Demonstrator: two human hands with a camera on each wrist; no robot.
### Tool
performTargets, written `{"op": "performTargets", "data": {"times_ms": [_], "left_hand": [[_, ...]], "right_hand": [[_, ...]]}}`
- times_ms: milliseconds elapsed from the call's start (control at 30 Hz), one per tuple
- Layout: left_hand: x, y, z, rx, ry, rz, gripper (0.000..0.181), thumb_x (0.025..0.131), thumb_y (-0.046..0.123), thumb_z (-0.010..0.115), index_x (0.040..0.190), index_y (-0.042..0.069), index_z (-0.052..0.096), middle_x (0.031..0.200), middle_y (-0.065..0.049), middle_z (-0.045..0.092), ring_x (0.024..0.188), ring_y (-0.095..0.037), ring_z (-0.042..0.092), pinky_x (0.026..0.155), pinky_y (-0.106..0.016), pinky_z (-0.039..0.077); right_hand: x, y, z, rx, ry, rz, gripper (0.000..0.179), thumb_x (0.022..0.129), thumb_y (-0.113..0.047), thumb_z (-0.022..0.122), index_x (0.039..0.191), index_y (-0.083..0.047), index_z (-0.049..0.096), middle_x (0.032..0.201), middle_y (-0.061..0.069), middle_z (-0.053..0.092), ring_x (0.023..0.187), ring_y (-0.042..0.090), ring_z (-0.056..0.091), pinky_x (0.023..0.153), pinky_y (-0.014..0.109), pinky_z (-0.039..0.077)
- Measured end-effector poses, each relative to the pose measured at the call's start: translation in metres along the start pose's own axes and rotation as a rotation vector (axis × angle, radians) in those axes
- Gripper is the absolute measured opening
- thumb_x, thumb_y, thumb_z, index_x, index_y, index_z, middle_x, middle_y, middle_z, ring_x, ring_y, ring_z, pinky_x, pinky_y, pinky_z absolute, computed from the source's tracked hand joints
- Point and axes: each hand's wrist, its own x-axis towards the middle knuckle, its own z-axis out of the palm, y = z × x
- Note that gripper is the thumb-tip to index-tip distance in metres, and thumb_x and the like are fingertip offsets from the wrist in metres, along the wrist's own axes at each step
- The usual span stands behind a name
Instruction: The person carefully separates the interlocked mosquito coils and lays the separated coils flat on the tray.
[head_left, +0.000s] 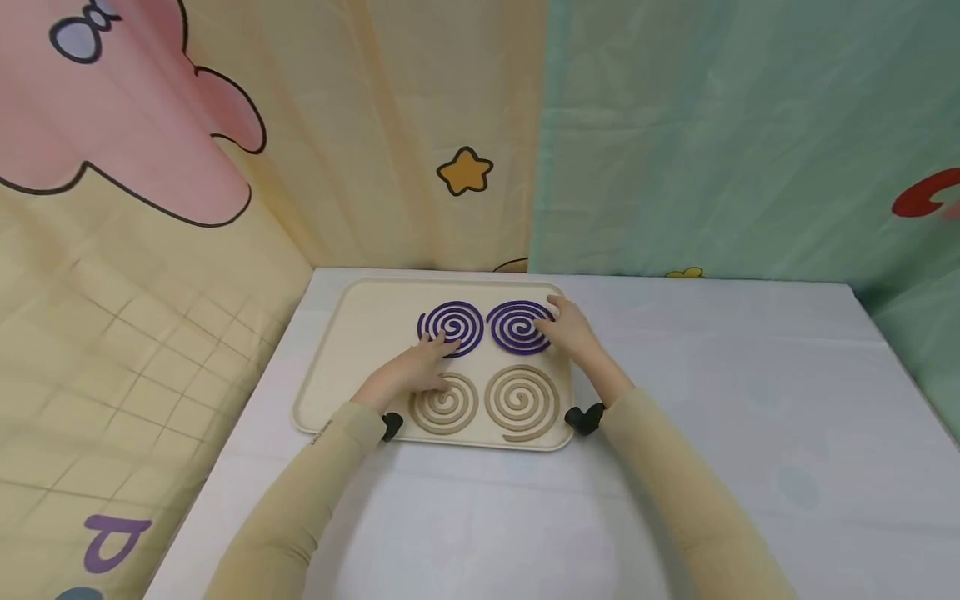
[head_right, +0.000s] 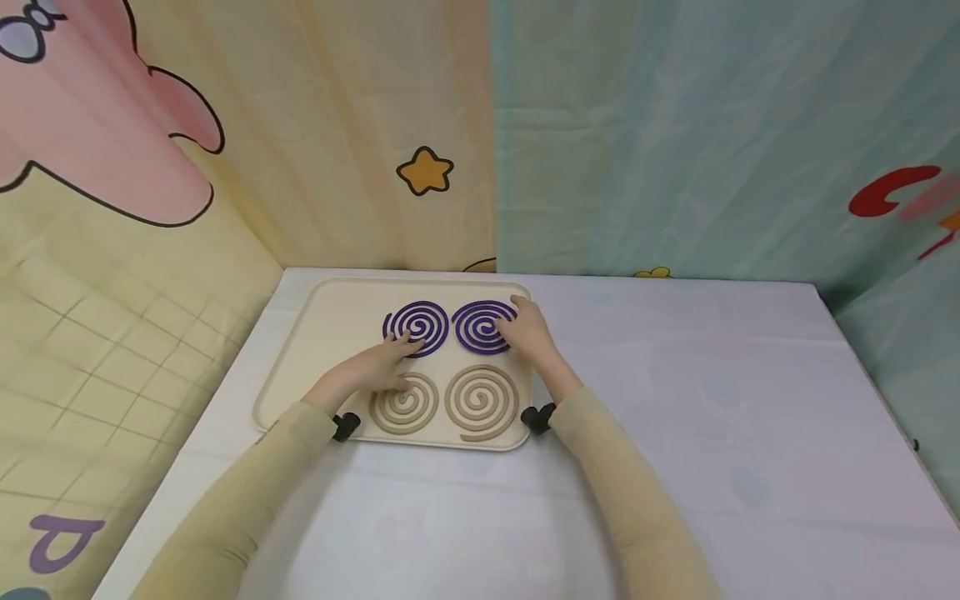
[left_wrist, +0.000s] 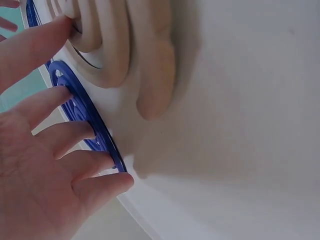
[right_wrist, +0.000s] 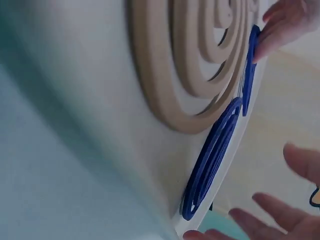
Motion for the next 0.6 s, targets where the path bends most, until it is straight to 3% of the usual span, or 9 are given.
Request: {"op": "performTargets", "data": {"times_ms": [67,167,267,333,433,600], "left_hand": [[-0.001,-0.001,-0.001,0.011,0.003,-0.006,0.078,0.089,0.019,0.072,0.154,0.009,0.03,0.16,-0.028,0.014,0.145,-0.053,0.011,0.116,-0.063,0.024],[-0.001,-0.003,-0.002,0.008,0.008,0.001,0.078,0.089,0.018,0.071,0.154,0.009,0.03,0.16,-0.028,0.014,0.145,-0.053,0.011,0.116,-0.062,0.024],[0.0,-0.005,-0.002,-0.008,0.016,0.011,0.077,0.089,0.017,0.071,0.154,0.008,0.031,0.16,-0.029,0.013,0.145,-0.053,0.01,0.116,-0.062,0.023],[0.002,-0.006,0.0,-0.029,0.021,0.011,0.076,0.089,0.016,0.071,0.154,0.009,0.031,0.16,-0.028,0.012,0.146,-0.052,0.009,0.117,-0.061,0.023],[0.005,-0.007,0.002,-0.06,0.023,0.0,0.075,0.09,0.016,0.07,0.154,0.011,0.032,0.161,-0.025,0.011,0.147,-0.05,0.007,0.117,-0.06,0.023],[0.009,-0.007,0.005,-0.066,0.035,-0.004,0.076,0.089,0.016,0.071,0.154,0.012,0.032,0.162,-0.024,0.011,0.147,-0.05,0.007,0.117,-0.061,0.023]], "right_hand": [[-0.004,0.0,0.003,-0.236,-0.058,-0.141,0.068,0.094,-0.019,0.063,0.15,0.004,0.032,0.158,0.026,0.027,0.146,0.044,0.025,0.121,0.053,0.023],[-0.008,0.002,0.008,-0.413,-0.202,-0.253,0.076,0.088,-0.022,0.073,0.15,0.003,0.034,0.16,0.026,0.021,0.147,0.047,0.017,0.12,0.056,0.019],[-0.011,0.006,0.014,-0.525,-0.317,-0.223,0.088,0.084,-0.028,0.078,0.153,0.0,0.03,0.163,0.023,0.011,0.148,0.048,0.005,0.12,0.058,0.015],[-0.013,0.007,0.016,-0.591,-0.343,-0.19,0.092,0.083,-0.031,0.079,0.154,-0.001,0.027,0.163,0.022,0.008,0.148,0.048,0.0,0.12,0.06,0.015],[-0.016,0.008,0.017,-0.63,-0.34,-0.151,0.095,0.083,-0.032,0.079,0.154,-0.002,0.026,0.164,0.022,0.005,0.149,0.046,0.001,0.12,0.059,0.017],[-0.017,0.009,0.016,-0.609,-0.313,-0.125,0.094,0.083,-0.031,0.079,0.154,-0.001,0.025,0.164,0.022,0.004,0.15,0.044,0.004,0.12,0.057,0.018]]}}
